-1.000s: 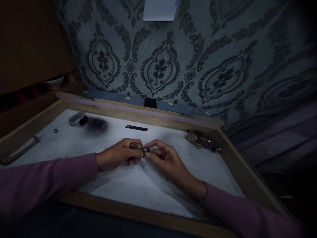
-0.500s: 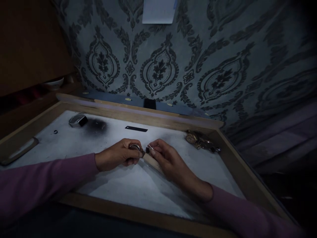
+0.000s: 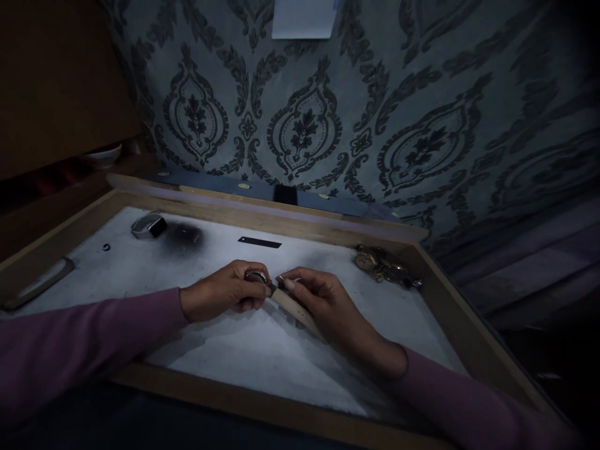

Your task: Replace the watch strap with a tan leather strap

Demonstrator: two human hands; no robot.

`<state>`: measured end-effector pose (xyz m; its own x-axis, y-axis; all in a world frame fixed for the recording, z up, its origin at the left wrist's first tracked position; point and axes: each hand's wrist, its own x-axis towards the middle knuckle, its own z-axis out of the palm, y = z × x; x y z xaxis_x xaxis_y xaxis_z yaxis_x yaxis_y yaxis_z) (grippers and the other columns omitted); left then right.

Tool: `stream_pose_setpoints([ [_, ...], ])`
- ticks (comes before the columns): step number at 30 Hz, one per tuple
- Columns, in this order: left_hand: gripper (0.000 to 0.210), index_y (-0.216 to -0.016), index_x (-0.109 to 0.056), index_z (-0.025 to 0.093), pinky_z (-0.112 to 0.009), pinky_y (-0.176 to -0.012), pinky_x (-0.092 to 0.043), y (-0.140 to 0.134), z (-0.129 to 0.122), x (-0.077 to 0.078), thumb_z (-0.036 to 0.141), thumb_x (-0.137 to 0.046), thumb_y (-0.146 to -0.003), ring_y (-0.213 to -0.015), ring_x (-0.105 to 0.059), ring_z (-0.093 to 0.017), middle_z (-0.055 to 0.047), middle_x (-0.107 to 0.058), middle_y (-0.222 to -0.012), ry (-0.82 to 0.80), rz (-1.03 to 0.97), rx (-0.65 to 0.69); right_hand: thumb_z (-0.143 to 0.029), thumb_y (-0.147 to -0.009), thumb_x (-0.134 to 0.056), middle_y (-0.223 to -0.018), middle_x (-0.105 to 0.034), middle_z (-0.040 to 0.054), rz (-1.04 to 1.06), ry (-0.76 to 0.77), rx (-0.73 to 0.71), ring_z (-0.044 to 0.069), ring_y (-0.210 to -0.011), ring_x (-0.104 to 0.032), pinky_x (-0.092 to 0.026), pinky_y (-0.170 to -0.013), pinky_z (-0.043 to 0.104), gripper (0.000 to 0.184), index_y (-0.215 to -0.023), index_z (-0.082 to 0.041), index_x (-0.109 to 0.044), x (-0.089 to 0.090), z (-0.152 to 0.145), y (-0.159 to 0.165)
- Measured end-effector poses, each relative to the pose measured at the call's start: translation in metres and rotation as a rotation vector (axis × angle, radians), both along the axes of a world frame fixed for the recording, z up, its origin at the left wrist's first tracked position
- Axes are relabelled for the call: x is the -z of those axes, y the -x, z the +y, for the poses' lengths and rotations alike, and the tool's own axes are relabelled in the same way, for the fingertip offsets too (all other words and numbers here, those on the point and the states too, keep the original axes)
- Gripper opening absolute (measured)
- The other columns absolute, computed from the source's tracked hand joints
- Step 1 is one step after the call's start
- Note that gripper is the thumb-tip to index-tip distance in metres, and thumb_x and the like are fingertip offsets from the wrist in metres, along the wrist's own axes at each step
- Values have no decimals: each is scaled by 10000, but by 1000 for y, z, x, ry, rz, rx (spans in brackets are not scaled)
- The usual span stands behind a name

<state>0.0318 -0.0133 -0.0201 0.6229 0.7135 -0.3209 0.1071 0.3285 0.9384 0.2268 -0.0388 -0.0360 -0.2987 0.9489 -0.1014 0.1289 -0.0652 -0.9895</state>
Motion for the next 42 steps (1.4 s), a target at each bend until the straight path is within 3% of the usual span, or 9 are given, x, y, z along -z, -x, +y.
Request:
stream_pose_setpoints([
  [5,169,-709,-515,176,-209,-429,-205,0,0,-1,263,-658,-731,-448,-361,-51,70,-507,-524,6,0,5,-267,-843,-596,-632,-588,-29,-88,-122,52,115,-583,-530,-407,-540,228,162,-972,-174,-626,0,0,-1],
  [12,170,-716,-511,178,-212,-430,-193,0,0,3,265,-653,-746,-448,-350,-52,72,-499,-527,4,-8,8,-393,-837,-637,-628,-657,3,26,32,-28,154,-561,-624,-481,-528,267,206,-777,-204,-581,1,0,0],
  [17,180,-709,-509,179,-215,-438,-203,1,1,4,273,-656,-751,-458,-363,-57,70,-489,-527,-8,-15,11,-417,-819,-665,-613,-675,8,40,74,-5,151,-537,-648,-505,-517,260,236,-773,-191,-613,1,-1,0],
  [26,187,-705,-507,179,-219,-432,-194,1,2,3,277,-659,-754,-451,-351,-57,69,-484,-520,-6,-6,2,-459,-849,-636,-589,-657,11,12,20,-56,124,-494,-647,-508,-490,233,320,-748,-158,-607,-8,-5,2],
  [42,157,-718,-518,179,-220,-434,-196,2,3,4,255,-647,-766,-442,-353,-56,67,-499,-527,1,-20,-6,-378,-923,-555,-554,-683,32,-10,37,-100,120,-486,-640,-506,-484,236,280,-761,-159,-621,-6,-5,0],
])
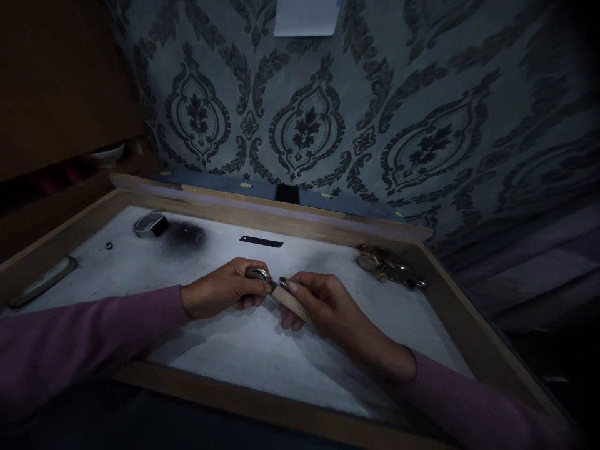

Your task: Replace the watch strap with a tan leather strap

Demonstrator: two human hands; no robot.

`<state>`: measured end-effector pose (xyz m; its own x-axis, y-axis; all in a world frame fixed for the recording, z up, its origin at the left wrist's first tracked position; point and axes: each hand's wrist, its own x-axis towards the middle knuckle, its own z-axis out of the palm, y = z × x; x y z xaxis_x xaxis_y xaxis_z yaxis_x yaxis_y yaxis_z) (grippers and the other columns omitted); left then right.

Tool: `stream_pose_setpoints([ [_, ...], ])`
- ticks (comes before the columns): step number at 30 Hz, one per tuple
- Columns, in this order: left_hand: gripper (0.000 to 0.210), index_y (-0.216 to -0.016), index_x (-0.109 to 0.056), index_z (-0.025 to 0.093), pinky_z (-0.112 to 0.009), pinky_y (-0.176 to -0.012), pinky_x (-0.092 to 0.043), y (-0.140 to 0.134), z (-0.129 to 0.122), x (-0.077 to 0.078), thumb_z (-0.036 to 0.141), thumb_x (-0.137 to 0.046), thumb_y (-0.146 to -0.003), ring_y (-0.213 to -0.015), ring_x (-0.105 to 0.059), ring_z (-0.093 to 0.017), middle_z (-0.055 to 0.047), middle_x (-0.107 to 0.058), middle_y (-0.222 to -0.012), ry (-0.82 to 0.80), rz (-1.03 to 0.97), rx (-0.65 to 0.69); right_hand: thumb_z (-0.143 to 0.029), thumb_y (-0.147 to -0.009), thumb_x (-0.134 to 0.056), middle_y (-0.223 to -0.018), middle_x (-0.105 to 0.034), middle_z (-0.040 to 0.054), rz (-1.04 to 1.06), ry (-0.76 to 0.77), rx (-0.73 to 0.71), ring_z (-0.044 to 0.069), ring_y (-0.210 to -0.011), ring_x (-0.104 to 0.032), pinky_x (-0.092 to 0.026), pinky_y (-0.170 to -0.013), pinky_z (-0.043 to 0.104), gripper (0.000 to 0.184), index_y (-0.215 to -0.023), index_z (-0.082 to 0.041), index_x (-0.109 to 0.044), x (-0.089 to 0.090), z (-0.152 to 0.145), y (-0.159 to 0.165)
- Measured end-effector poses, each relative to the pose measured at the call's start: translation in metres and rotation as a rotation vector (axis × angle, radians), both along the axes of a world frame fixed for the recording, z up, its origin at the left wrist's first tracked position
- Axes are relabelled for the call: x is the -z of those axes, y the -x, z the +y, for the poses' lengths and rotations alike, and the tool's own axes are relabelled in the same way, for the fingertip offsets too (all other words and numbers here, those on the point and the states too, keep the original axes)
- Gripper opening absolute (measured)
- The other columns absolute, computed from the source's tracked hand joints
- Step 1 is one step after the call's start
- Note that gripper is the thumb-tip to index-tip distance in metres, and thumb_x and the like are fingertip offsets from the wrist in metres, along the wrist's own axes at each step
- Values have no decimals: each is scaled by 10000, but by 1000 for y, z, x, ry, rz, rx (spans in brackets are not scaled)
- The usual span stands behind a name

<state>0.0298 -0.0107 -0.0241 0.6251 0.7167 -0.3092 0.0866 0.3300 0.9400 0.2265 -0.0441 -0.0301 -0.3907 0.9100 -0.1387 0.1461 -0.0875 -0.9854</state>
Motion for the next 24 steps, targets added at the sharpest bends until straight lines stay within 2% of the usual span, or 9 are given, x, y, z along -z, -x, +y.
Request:
stream_pose_setpoints([
  [24,182,-710,-511,175,-206,-426,-207,-1,0,-3,282,-655,-741,-441,-358,-51,70,-500,-523,-4,33,-5,-411,-905,-576,-559,-681,32,-23,26,-14,114,-484,-628,-502,-496,221,311,-756,-141,-616,-8,-2,1],
])
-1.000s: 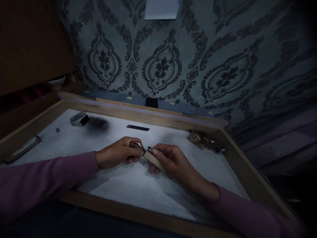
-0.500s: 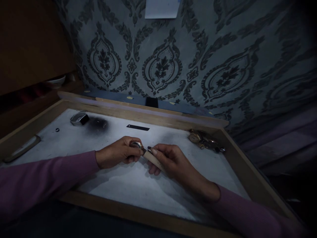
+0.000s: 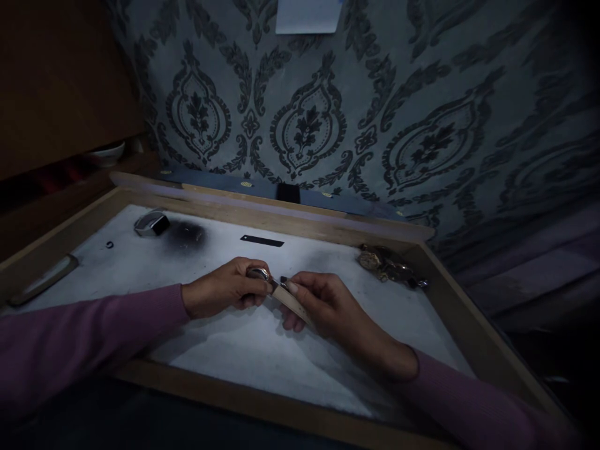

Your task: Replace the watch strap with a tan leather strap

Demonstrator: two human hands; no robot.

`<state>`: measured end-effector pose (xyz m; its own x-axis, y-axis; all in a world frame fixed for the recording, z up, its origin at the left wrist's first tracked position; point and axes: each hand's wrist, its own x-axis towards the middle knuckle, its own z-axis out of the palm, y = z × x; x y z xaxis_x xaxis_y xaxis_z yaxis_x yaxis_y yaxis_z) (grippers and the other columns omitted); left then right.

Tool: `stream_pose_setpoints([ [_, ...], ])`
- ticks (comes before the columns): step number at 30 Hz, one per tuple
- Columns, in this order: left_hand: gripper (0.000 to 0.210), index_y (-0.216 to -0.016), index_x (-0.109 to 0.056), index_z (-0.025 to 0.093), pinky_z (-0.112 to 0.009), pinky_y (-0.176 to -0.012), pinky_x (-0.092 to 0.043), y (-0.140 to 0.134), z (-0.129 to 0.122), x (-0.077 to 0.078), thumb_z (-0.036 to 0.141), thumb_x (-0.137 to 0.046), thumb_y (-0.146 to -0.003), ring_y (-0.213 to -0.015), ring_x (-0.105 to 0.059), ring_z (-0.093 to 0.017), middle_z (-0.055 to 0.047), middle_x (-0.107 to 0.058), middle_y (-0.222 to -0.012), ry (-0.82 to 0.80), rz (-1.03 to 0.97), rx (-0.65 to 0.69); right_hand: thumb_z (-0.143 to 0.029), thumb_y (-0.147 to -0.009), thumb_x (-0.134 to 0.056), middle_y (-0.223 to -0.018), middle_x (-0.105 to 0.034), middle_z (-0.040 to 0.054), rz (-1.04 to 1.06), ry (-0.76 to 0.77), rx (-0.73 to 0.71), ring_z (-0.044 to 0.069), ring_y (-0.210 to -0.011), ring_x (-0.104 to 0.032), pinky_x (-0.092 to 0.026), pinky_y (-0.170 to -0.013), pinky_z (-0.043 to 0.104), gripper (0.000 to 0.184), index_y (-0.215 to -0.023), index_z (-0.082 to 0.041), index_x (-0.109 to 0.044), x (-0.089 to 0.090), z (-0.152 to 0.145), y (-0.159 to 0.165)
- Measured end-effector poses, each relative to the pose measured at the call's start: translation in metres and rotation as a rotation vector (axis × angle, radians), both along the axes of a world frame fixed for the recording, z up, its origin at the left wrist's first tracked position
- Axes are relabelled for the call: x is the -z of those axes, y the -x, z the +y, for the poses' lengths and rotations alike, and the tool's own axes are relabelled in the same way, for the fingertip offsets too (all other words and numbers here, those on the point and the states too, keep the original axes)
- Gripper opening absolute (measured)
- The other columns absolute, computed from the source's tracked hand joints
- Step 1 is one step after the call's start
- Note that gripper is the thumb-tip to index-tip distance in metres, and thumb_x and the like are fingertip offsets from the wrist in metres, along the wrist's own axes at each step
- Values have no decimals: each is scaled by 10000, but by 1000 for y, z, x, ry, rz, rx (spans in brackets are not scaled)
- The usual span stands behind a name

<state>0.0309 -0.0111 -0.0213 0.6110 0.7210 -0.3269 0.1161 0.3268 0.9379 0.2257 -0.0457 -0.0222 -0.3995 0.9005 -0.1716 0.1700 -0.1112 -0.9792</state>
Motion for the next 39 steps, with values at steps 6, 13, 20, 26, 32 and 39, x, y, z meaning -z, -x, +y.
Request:
stream_pose_setpoints([
  [6,157,-715,-518,174,-210,-427,-205,1,0,1,261,-648,-738,-437,-352,-49,70,-505,-521,7,-12,6,-412,-908,-556,-553,-676,30,-3,-3,-14,110,-467,-619,-498,-482,222,309,-755,-148,-610,1,1,0],
  [13,152,-712,-519,173,-209,-424,-202,-1,-1,0,252,-648,-724,-440,-351,-51,72,-501,-511,5,-8,0,-417,-900,-555,-505,-653,10,-2,-2,-11,101,-411,-596,-479,-424,200,299,-746,-161,-574,4,0,1],
  [20,155,-707,-519,176,-211,-424,-200,0,0,2,254,-651,-731,-439,-354,-53,71,-497,-515,6,-25,-9,-418,-912,-539,-524,-648,11,12,-34,-12,107,-438,-618,-495,-435,201,298,-755,-166,-557,5,0,1],
  [26,162,-700,-518,174,-210,-423,-194,0,0,0,257,-653,-732,-437,-350,-51,72,-493,-514,9,-24,-7,-443,-907,-558,-559,-637,6,32,-26,-20,108,-455,-626,-493,-436,203,324,-746,-162,-562,3,-1,2],
  [32,161,-707,-523,175,-211,-423,-199,0,0,0,265,-653,-737,-433,-347,-49,70,-501,-523,4,-4,-7,-413,-912,-558,-542,-641,6,28,-16,-20,105,-444,-621,-490,-432,196,296,-749,-165,-563,2,0,1],
  [39,158,-704,-518,173,-205,-425,-205,1,0,1,253,-651,-735,-442,-355,-50,68,-502,-520,1,-18,-2,-411,-912,-551,-518,-659,14,15,-6,-16,101,-426,-613,-492,-432,190,291,-766,-160,-569,3,0,0],
])
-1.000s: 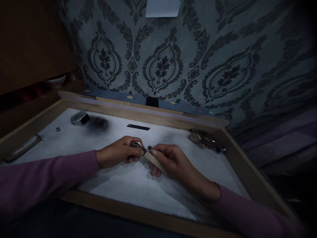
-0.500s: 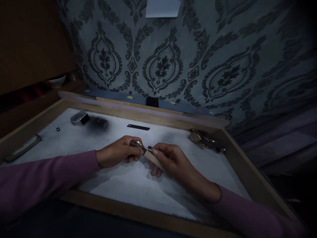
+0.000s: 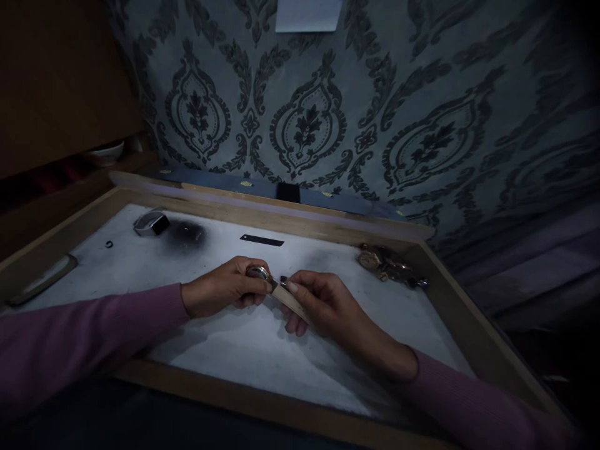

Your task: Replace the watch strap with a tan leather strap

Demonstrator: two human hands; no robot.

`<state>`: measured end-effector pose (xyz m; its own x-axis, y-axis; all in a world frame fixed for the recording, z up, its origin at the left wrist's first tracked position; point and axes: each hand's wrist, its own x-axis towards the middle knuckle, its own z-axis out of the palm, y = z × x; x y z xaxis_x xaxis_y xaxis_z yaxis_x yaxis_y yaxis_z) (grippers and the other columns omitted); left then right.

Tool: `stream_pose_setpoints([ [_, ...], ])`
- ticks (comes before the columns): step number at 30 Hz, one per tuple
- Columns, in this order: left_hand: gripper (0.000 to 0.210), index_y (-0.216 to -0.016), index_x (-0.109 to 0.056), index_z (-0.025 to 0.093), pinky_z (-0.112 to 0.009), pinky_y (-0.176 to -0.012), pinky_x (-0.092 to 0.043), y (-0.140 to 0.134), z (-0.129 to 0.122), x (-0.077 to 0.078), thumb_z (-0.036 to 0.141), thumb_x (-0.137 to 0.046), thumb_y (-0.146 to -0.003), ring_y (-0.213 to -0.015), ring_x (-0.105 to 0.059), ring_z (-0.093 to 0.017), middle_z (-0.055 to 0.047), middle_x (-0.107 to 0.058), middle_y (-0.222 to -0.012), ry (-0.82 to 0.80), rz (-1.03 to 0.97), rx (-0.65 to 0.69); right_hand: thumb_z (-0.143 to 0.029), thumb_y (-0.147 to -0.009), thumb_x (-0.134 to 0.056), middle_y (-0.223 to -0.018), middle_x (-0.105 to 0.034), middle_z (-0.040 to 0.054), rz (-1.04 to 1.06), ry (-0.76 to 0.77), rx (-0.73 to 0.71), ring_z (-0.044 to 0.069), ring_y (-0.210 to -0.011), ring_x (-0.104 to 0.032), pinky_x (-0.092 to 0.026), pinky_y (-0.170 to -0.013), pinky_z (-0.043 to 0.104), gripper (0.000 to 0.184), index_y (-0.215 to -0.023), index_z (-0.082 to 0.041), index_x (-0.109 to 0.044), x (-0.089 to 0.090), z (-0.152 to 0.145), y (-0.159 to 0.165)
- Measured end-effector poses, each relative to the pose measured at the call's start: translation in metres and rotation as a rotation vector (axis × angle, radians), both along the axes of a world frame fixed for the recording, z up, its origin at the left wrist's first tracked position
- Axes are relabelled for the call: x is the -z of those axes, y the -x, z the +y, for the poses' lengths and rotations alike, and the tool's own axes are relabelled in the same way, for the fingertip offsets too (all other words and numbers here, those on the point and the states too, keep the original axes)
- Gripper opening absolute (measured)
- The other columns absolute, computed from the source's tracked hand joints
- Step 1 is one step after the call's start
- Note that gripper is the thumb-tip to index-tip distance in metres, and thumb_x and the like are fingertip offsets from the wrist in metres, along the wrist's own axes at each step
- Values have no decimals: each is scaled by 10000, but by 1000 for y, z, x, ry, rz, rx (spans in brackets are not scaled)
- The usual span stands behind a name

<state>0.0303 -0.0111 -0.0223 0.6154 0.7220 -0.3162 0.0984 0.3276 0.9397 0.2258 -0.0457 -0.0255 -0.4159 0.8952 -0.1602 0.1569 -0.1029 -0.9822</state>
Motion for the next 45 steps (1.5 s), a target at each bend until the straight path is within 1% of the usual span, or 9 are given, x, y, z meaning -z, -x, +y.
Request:
stream_pose_setpoints([
  [8,153,-699,-516,174,-203,-424,-212,-1,-1,-3,252,-644,-728,-437,-346,-52,69,-491,-502,2,23,3,-407,-905,-563,-510,-658,12,-5,-4,0,91,-411,-602,-488,-420,188,280,-771,-162,-578,2,0,0],
  [24,162,-713,-518,173,-203,-432,-198,0,0,-2,255,-656,-739,-450,-345,-54,69,-482,-512,11,18,8,-388,-879,-594,-494,-644,-1,18,5,33,101,-403,-604,-482,-404,194,248,-796,-154,-592,3,1,1],
  [30,163,-706,-518,173,-207,-431,-194,-1,-1,-3,255,-655,-737,-450,-342,-55,69,-477,-508,9,22,5,-367,-882,-591,-518,-666,12,9,5,40,99,-417,-612,-491,-420,195,225,-815,-152,-597,3,1,0],
  [41,180,-700,-518,173,-205,-427,-198,-1,0,-3,274,-664,-734,-439,-341,-52,71,-477,-499,3,29,4,-358,-871,-602,-517,-663,8,-1,-10,47,108,-398,-600,-456,-385,198,203,-831,-159,-590,0,0,1],
  [45,180,-704,-518,173,-205,-424,-197,-1,0,-3,275,-663,-730,-436,-341,-50,70,-484,-504,9,27,4,-344,-872,-596,-530,-660,7,-2,-13,44,99,-407,-599,-462,-394,190,191,-813,-162,-585,-1,0,2],
])
